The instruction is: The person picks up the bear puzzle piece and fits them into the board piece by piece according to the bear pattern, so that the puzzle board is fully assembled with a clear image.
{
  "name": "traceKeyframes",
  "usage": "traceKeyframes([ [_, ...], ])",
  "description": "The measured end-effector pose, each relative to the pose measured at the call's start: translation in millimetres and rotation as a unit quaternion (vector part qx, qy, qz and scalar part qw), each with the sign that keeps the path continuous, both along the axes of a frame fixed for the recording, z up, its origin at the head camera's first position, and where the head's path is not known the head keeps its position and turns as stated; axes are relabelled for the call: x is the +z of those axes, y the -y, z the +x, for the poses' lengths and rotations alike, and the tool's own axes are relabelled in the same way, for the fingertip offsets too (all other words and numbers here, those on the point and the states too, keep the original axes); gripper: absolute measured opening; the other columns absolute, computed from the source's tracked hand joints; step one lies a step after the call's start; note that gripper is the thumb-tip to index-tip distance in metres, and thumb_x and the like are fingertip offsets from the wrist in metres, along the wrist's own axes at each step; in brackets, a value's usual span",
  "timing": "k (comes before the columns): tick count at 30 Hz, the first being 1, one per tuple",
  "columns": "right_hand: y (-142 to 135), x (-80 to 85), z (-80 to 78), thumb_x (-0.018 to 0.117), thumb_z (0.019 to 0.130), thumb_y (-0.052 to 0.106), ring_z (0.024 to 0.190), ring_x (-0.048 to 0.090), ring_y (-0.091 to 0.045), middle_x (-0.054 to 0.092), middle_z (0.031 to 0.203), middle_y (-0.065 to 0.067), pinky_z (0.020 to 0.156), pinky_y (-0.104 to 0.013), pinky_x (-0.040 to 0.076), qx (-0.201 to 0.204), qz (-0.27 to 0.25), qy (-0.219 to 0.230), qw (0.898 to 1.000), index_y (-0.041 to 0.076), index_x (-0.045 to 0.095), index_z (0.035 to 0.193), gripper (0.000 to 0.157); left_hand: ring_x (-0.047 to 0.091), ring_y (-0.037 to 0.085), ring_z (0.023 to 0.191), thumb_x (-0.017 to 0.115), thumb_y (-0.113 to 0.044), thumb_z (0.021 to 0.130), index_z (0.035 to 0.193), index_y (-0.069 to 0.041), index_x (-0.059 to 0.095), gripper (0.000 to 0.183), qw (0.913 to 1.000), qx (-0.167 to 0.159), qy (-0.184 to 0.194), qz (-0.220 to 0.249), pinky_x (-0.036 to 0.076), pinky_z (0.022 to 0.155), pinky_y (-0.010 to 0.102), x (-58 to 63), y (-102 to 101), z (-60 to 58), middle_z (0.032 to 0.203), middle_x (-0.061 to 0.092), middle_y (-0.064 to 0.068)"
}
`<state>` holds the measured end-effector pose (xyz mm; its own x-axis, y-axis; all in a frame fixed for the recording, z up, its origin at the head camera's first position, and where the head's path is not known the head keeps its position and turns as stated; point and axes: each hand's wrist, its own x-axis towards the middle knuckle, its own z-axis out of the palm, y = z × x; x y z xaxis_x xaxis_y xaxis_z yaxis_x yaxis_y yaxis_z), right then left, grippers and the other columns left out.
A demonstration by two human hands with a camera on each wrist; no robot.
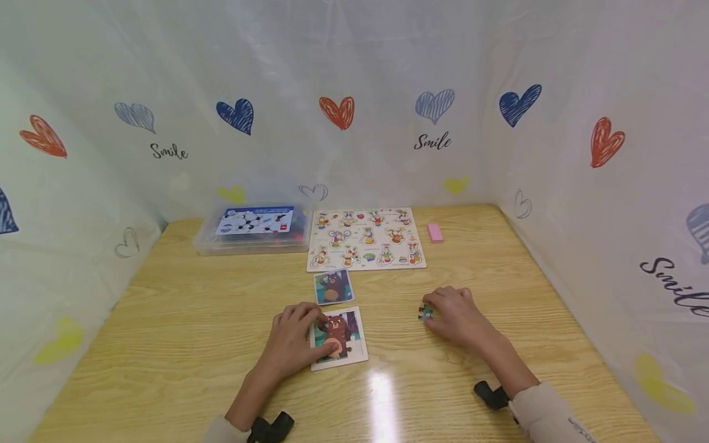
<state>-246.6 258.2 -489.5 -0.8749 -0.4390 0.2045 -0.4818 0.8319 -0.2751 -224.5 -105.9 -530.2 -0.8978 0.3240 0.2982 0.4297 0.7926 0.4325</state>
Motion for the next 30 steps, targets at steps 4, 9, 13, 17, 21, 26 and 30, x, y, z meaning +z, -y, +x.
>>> traceKeyframes([
  [4, -1, -0.3, -0.2, 0.081, 0.082, 0.015, 0.103, 0.060, -0.029, 0.070, 0.109, -0.008, 0.082, -0.046, 0.033, 0.001, -0.003, 0.012, 1.000, 0.006, 0.072, 0.109, 0.030, 0.047, 0.031, 0.121, 0.072, -0.066, 0.078, 0.104, -0.028, 0.067, 0.047, 1.0000, 0.005, 0.003, -0.003, 0.034, 0.096, 0.057, 0.6, 0, 0.1, 0.128, 0.057, 0.000],
  [9, -2, -1.4, -1.3, 0.079, 0.081, 0.012, 0.098, 0.061, -0.026, 0.070, 0.100, -0.003, 0.082, -0.043, 0.034, 0.009, 0.011, -0.005, 1.000, 0.007, 0.072, 0.103, 0.023, 0.047, 0.030, 0.120, 0.071, -0.068, 0.079, 0.104, -0.028, 0.067, 0.048, 1.0000, 0.005, 0.004, -0.006, 0.035, 0.095, 0.056, -0.8, 0, -0.8, 0.128, 0.057, 0.000],
  [13, -3, -3.2, -2.7, 0.076, 0.077, 0.011, 0.090, 0.059, -0.019, 0.066, 0.091, 0.005, 0.081, -0.041, 0.034, 0.020, 0.020, -0.017, 0.999, 0.010, 0.070, 0.097, 0.021, 0.047, 0.029, 0.120, 0.070, -0.069, 0.079, 0.105, -0.029, 0.067, 0.048, 1.0000, 0.003, 0.006, -0.006, 0.036, 0.093, 0.054, -3.0, 0, -1.7, 0.129, 0.057, 0.000],
  [17, -2, -3.3, -3.4, 0.075, 0.075, 0.011, 0.085, 0.056, -0.015, 0.062, 0.086, 0.008, 0.079, -0.039, 0.033, 0.029, 0.018, -0.023, 0.999, 0.011, 0.069, 0.096, 0.021, 0.046, 0.029, 0.121, 0.070, -0.069, 0.079, 0.105, -0.030, 0.067, 0.048, 0.9999, 0.003, 0.009, -0.005, 0.035, 0.093, 0.053, -2.9, 0, -1.4, 0.129, 0.056, -0.001],
  [21, 2, -0.1, -2.6, 0.077, 0.074, 0.011, 0.083, 0.055, -0.014, 0.061, 0.086, 0.010, 0.078, -0.037, 0.032, 0.039, 0.014, -0.041, 0.998, 0.013, 0.069, 0.095, 0.022, 0.046, 0.029, 0.122, 0.069, -0.069, 0.079, 0.106, -0.029, 0.067, 0.048, 0.9999, 0.002, 0.012, -0.006, 0.035, 0.095, 0.054, -2.4, 0, -1.5, 0.130, 0.056, -0.001],
  [26, 14, 6.5, 0.8, 0.078, 0.074, 0.011, 0.086, 0.057, -0.011, 0.063, 0.087, 0.011, 0.080, -0.037, 0.032, 0.065, -0.006, -0.048, 0.997, 0.015, 0.069, 0.094, 0.022, 0.046, 0.029, 0.122, 0.070, -0.068, 0.079, 0.106, -0.029, 0.067, 0.048, 0.9999, 0.002, 0.013, -0.002, 0.034, 0.096, 0.055, -1.8, 1, -1.3, 0.130, 0.056, -0.001],
  [30, 23, 9.4, 3.8, 0.079, 0.073, 0.011, 0.085, 0.056, -0.009, 0.062, 0.086, 0.013, 0.080, -0.037, 0.032, 0.088, -0.013, -0.062, 0.994, 0.016, 0.068, 0.093, 0.024, 0.046, 0.029, 0.122, 0.071, -0.068, 0.079, 0.106, -0.029, 0.067, 0.047, 0.9999, 0.000, 0.016, -0.002, 0.034, 0.096, 0.055, -1.8, 1, -0.9, 0.130, 0.056, -0.001],
])
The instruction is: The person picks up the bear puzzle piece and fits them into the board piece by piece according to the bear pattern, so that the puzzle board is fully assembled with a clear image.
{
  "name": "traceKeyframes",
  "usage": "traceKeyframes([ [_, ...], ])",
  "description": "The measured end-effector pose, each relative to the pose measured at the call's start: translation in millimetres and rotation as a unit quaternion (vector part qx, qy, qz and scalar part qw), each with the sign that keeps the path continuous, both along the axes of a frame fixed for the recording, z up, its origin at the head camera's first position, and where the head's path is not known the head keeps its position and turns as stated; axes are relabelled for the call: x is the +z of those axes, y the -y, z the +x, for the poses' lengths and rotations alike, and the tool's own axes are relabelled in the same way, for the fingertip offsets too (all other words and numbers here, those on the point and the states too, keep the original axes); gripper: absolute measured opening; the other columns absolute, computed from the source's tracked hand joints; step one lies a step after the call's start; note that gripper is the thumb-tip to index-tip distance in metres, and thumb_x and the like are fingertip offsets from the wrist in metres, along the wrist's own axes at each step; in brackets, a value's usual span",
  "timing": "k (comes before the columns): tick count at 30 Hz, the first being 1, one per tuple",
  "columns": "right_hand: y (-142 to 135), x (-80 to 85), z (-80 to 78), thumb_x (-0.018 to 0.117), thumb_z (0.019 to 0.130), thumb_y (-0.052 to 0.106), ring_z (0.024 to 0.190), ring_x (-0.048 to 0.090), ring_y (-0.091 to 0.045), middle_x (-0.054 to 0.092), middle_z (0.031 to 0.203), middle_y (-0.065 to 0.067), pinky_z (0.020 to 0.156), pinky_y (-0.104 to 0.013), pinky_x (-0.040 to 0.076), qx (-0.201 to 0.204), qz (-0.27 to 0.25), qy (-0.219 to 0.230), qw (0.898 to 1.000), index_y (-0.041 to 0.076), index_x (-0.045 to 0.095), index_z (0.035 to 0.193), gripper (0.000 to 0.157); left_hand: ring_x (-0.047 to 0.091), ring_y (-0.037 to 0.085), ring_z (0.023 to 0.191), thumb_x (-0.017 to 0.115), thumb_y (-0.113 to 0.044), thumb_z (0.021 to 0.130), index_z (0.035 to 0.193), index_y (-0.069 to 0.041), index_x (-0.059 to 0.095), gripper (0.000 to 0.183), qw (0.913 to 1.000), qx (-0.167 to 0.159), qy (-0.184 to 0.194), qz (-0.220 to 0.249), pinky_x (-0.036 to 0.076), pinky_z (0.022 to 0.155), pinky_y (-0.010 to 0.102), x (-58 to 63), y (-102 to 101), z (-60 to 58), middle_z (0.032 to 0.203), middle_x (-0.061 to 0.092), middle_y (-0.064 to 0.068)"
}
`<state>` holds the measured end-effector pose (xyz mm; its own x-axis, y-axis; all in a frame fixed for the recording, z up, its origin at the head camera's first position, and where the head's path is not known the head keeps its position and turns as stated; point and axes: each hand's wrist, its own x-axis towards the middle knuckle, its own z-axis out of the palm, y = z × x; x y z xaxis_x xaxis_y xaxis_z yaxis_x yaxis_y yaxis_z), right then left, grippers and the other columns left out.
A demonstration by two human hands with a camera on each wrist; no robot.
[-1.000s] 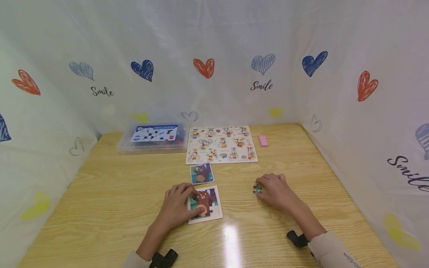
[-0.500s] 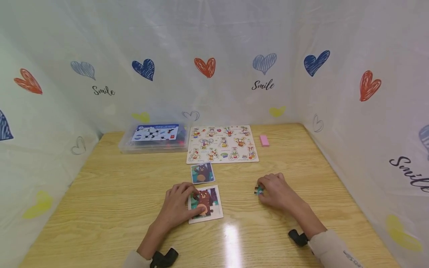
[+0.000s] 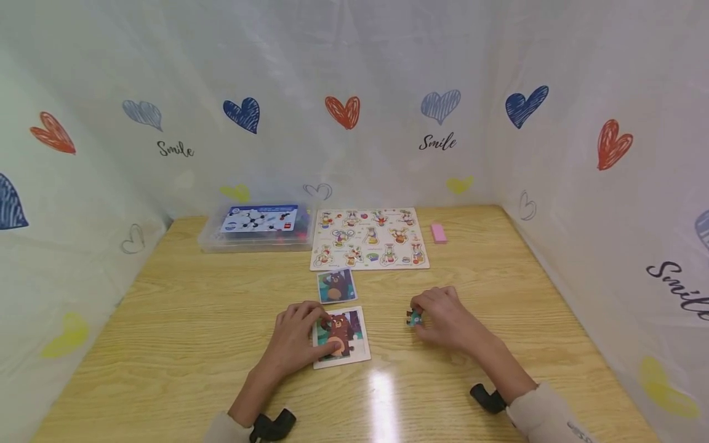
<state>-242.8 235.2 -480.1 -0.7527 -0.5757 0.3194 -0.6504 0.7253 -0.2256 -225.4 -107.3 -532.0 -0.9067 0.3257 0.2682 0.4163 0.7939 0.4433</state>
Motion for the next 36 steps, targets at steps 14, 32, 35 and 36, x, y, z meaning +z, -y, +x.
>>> traceKeyframes([
  [14, 32, 4.9, 13.4, 0.082, 0.075, 0.012, 0.085, 0.056, -0.009, 0.061, 0.088, 0.012, 0.082, -0.035, 0.028, 0.075, -0.023, -0.010, 0.997, 0.017, 0.065, 0.095, 0.027, 0.046, 0.029, 0.122, 0.071, -0.068, 0.079, 0.105, -0.029, 0.067, 0.047, 1.0000, 0.003, 0.001, -0.009, 0.034, 0.097, 0.055, -0.4, -1, 0.1, 0.131, 0.056, 0.000],
  [32, 60, 0.8, 15.9, 0.082, 0.072, 0.015, 0.088, 0.055, -0.010, 0.063, 0.092, 0.008, 0.084, -0.034, 0.034, 0.124, -0.023, -0.038, 0.991, 0.012, 0.068, 0.099, 0.030, 0.047, 0.029, 0.122, 0.072, -0.066, 0.080, 0.108, -0.027, 0.067, 0.048, 0.9999, 0.002, -0.002, -0.011, 0.035, 0.097, 0.055, 2.1, -1, 2.2, 0.131, 0.056, 0.001],
  [35, 64, 0.1, 16.0, 0.081, 0.072, 0.015, 0.088, 0.054, -0.009, 0.063, 0.092, 0.009, 0.084, -0.034, 0.033, 0.132, -0.021, -0.034, 0.990, 0.012, 0.069, 0.100, 0.031, 0.047, 0.030, 0.122, 0.072, -0.065, 0.080, 0.109, -0.026, 0.068, 0.049, 0.9999, 0.000, -0.006, -0.008, 0.035, 0.097, 0.055, 2.9, -1, 2.5, 0.131, 0.056, 0.001],
  [36, 66, -0.4, 16.1, 0.081, 0.072, 0.016, 0.088, 0.054, -0.009, 0.063, 0.091, 0.009, 0.084, -0.034, 0.033, 0.133, -0.019, -0.032, 0.990, 0.012, 0.069, 0.100, 0.031, 0.047, 0.030, 0.122, 0.072, -0.065, 0.080, 0.110, -0.026, 0.068, 0.049, 0.9999, -0.001, -0.008, -0.008, 0.035, 0.097, 0.055, 3.0, -1, 2.3, 0.131, 0.056, 0.001],
])
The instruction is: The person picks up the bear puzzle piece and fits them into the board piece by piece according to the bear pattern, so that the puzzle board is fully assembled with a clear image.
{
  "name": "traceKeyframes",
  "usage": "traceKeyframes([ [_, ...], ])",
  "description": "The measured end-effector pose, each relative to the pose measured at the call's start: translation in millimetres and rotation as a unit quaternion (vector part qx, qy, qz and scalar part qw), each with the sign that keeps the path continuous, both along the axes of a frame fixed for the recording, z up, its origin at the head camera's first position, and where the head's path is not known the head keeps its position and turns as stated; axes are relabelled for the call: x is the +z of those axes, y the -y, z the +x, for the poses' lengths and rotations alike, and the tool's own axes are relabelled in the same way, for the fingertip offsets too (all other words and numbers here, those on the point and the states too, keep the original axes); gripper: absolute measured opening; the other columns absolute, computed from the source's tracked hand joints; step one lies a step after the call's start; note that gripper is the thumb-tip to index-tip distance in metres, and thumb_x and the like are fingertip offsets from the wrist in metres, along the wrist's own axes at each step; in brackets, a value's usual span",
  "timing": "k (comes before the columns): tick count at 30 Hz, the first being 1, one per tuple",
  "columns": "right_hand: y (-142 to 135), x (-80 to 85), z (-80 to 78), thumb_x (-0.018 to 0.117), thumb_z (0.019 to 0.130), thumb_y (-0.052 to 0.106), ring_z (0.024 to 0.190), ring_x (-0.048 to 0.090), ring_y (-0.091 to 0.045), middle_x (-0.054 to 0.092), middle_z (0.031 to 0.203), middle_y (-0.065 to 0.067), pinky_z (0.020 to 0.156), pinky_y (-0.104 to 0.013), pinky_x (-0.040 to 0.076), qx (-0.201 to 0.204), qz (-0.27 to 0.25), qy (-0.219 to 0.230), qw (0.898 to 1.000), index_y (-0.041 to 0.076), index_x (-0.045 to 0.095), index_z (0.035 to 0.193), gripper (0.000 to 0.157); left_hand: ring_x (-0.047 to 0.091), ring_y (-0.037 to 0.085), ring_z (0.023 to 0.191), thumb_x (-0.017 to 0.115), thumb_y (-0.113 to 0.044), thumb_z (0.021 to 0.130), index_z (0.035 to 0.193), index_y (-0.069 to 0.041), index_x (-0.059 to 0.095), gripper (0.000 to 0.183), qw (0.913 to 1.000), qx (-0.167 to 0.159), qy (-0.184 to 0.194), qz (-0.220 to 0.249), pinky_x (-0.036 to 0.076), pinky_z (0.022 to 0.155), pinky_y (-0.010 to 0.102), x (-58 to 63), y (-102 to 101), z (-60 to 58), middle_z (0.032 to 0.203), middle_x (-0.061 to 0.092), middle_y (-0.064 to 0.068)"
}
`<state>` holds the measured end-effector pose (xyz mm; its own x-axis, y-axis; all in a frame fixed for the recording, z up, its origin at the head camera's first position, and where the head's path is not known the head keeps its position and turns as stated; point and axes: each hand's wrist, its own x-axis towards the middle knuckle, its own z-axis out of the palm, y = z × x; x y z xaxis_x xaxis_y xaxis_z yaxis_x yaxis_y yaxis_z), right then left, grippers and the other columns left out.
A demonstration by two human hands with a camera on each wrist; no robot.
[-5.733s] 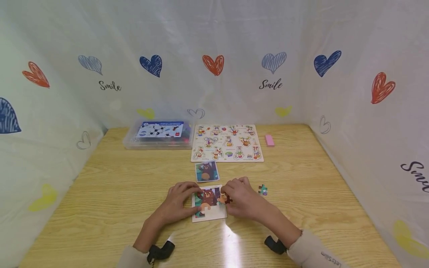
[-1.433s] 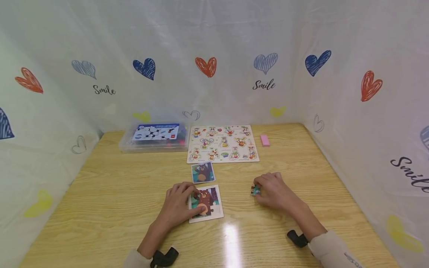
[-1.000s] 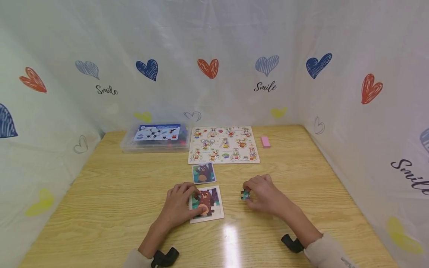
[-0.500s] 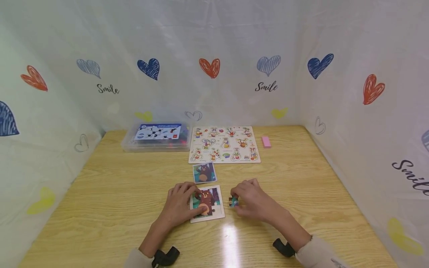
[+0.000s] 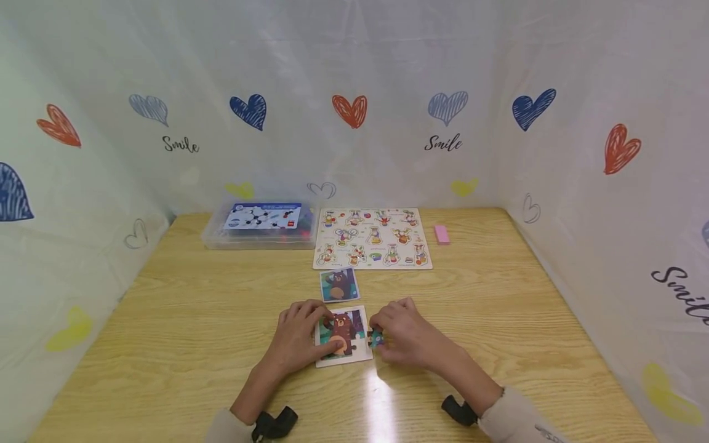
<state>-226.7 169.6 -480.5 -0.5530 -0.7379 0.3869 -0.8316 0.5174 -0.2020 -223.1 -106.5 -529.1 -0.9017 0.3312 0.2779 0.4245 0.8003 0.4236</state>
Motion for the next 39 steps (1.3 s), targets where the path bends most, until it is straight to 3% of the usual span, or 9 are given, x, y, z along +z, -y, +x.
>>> traceKeyframes([
  [15, 19, -2.9, 0.9, 0.079, 0.075, 0.022, 0.093, 0.056, -0.011, 0.065, 0.097, 0.006, 0.092, -0.037, 0.035, -0.015, 0.054, 0.028, 0.998, 0.010, 0.070, 0.108, 0.037, 0.046, 0.029, 0.123, 0.071, -0.065, 0.081, 0.111, -0.027, 0.067, 0.049, 1.0000, -0.001, 0.005, -0.005, 0.035, 0.097, 0.054, -0.7, 1, -1.5, 0.132, 0.055, 0.001],
  [27, 24, -8.3, -1.7, 0.080, 0.074, 0.025, 0.090, 0.055, -0.010, 0.065, 0.098, 0.006, 0.091, -0.037, 0.035, -0.008, 0.074, 0.022, 0.997, 0.011, 0.070, 0.107, 0.037, 0.046, 0.028, 0.123, 0.069, -0.066, 0.082, 0.111, -0.028, 0.067, 0.048, 1.0000, -0.007, 0.004, -0.005, 0.036, 0.096, 0.053, -2.2, 0, -2.7, 0.131, 0.055, -0.001],
  [32, 27, -11.0, -1.7, 0.078, 0.077, 0.026, 0.095, 0.055, -0.011, 0.064, 0.100, 0.006, 0.093, -0.037, 0.034, -0.014, 0.092, 0.042, 0.995, 0.013, 0.069, 0.109, 0.036, 0.045, 0.027, 0.123, 0.069, -0.067, 0.082, 0.111, -0.029, 0.067, 0.048, 0.9999, -0.006, 0.002, -0.008, 0.036, 0.096, 0.052, -3.3, 1, -2.8, 0.132, 0.054, -0.001],
  [39, 29, -16.3, -2.2, 0.079, 0.076, 0.021, 0.094, 0.057, -0.013, 0.065, 0.099, 0.004, 0.090, -0.039, 0.036, -0.001, 0.088, 0.004, 0.996, 0.014, 0.073, 0.100, 0.026, 0.045, 0.027, 0.123, 0.070, -0.066, 0.082, 0.110, -0.029, 0.066, 0.047, 0.9999, -0.004, 0.005, -0.011, 0.035, 0.097, 0.052, -2.4, 1, -2.7, 0.132, 0.054, -0.001],
])
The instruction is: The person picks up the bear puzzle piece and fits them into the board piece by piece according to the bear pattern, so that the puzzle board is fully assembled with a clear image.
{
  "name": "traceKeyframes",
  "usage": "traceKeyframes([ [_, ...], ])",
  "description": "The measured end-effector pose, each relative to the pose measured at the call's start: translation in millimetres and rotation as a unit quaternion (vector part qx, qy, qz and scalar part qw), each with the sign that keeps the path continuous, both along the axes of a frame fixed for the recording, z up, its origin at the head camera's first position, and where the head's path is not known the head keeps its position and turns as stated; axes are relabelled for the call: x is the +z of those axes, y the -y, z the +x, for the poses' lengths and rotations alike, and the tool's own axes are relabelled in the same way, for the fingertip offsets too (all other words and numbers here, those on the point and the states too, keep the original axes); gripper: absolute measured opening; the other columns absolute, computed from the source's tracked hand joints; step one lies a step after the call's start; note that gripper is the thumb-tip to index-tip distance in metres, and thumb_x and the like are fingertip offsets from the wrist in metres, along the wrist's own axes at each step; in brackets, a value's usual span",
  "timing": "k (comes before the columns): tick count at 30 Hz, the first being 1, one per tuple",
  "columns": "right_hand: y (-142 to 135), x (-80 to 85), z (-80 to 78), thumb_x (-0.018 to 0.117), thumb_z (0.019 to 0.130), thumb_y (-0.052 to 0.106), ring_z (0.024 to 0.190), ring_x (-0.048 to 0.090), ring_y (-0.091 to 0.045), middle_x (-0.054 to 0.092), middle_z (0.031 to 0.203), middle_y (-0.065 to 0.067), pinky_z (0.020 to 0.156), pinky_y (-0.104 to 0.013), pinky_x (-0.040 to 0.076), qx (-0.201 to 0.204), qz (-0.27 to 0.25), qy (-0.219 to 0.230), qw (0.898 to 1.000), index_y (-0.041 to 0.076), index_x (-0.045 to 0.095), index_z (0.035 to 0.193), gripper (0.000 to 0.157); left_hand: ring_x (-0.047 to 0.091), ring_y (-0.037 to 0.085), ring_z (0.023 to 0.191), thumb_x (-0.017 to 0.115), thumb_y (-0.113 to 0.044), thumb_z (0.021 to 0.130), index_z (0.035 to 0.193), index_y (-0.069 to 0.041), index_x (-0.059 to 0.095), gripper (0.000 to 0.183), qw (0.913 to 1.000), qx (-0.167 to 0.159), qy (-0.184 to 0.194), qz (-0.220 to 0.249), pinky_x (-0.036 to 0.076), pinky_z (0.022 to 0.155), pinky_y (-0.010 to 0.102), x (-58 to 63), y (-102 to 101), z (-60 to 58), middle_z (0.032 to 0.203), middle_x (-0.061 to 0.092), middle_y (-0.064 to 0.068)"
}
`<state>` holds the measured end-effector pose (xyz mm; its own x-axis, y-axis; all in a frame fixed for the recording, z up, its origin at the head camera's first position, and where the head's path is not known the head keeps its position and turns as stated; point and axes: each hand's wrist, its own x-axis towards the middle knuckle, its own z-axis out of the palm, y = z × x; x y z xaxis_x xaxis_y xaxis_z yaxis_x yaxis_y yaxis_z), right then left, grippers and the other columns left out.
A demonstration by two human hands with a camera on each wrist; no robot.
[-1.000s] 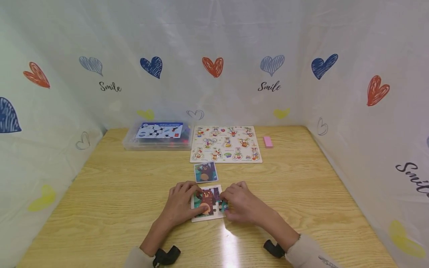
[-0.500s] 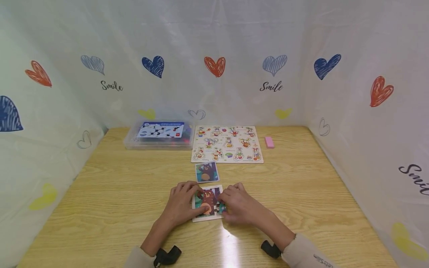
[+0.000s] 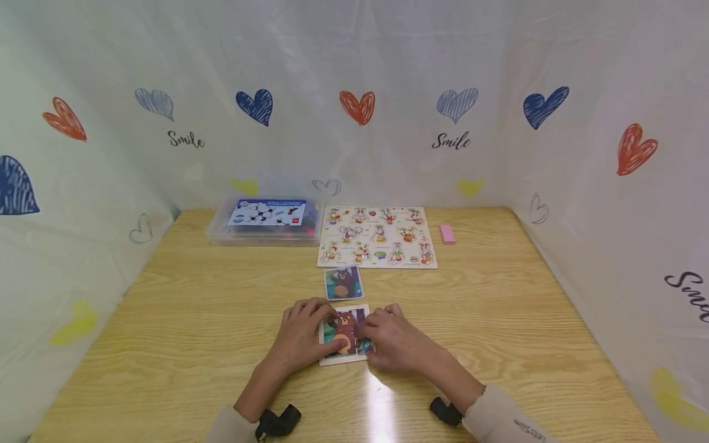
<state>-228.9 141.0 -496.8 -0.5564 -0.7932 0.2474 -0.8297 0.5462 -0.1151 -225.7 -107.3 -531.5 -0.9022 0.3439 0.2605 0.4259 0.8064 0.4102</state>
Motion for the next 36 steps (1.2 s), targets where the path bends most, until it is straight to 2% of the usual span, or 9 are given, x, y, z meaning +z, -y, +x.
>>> traceKeyframes([
  [8, 1, -0.6, -0.2, 0.078, 0.083, 0.017, 0.090, 0.056, -0.013, 0.064, 0.098, 0.003, 0.086, -0.037, 0.037, 0.022, -0.027, -0.012, 0.999, 0.013, 0.080, 0.093, 0.011, 0.046, 0.027, 0.122, 0.071, -0.064, 0.082, 0.112, -0.027, 0.066, 0.048, 1.0000, -0.005, 0.004, -0.003, 0.035, 0.098, 0.053, 4.8, 2, -1.6, 0.133, 0.054, 0.000],
  [13, 4, 2.3, -2.7, 0.079, 0.083, 0.015, 0.087, 0.054, -0.012, 0.062, 0.096, 0.003, 0.084, -0.036, 0.036, 0.023, -0.026, -0.017, 0.999, 0.013, 0.081, 0.094, 0.011, 0.046, 0.027, 0.122, 0.072, -0.062, 0.082, 0.107, -0.026, 0.066, 0.043, 1.0000, -0.003, 0.002, 0.003, 0.035, 0.099, 0.053, 6.9, 2, -4.8, 0.132, 0.054, 0.000],
  [16, 2, 2.3, -0.8, 0.079, 0.084, 0.016, 0.091, 0.056, -0.013, 0.065, 0.100, 0.002, 0.085, -0.037, 0.036, 0.009, -0.024, 0.004, 1.000, 0.013, 0.081, 0.098, 0.014, 0.046, 0.028, 0.122, 0.072, -0.059, 0.083, 0.105, -0.026, 0.065, 0.040, 1.0000, -0.001, -0.004, 0.005, 0.036, 0.098, 0.052, 5.0, 0, -4.2, 0.131, 0.055, 0.000],
  [21, -3, 0.3, 4.9, 0.074, 0.087, 0.016, 0.100, 0.059, -0.015, 0.067, 0.109, 0.000, 0.085, -0.037, 0.036, -0.022, -0.037, 0.057, 0.997, 0.011, 0.078, 0.106, 0.019, 0.047, 0.028, 0.121, 0.072, -0.053, 0.079, 0.103, -0.027, 0.065, 0.036, 0.9994, 0.032, -0.013, 0.002, 0.036, 0.095, 0.052, 1.0, -8, -0.1, 0.128, 0.056, -0.001],
  [26, -13, -0.7, 7.6, 0.072, 0.088, 0.013, 0.100, 0.060, -0.014, 0.067, 0.106, 0.004, 0.082, -0.035, 0.036, -0.064, -0.068, 0.057, 0.994, 0.012, 0.077, 0.106, 0.018, 0.044, 0.029, 0.125, 0.062, -0.069, 0.082, 0.115, -0.025, 0.064, 0.054, 0.9977, 0.063, -0.006, -0.023, 0.033, 0.100, 0.054, -1.8, -20, 2.4, 0.133, 0.053, 0.000],
  [30, -20, -1.0, 6.4, 0.073, 0.088, 0.012, 0.099, 0.062, -0.015, 0.068, 0.105, 0.004, 0.079, -0.033, 0.036, -0.076, -0.082, 0.045, 0.993, 0.013, 0.076, 0.104, 0.017, 0.041, 0.032, 0.129, 0.054, -0.082, 0.079, 0.127, -0.024, 0.061, 0.076, 0.9953, 0.081, 0.005, -0.052, 0.030, 0.104, 0.057, -4.2, -28, 3.5, 0.138, 0.050, 0.002],
  [36, -26, -4.5, 6.3, 0.075, 0.085, 0.009, 0.096, 0.063, -0.016, 0.069, 0.103, 0.002, 0.077, -0.032, 0.036, -0.071, -0.102, 0.031, 0.992, 0.012, 0.076, 0.102, 0.017, 0.040, 0.031, 0.128, 0.057, -0.084, 0.073, 0.127, -0.024, 0.059, 0.080, 0.9925, 0.100, 0.005, -0.071, 0.029, 0.103, 0.056, -4.3, -32, 4.5, 0.139, 0.048, 0.002],
])
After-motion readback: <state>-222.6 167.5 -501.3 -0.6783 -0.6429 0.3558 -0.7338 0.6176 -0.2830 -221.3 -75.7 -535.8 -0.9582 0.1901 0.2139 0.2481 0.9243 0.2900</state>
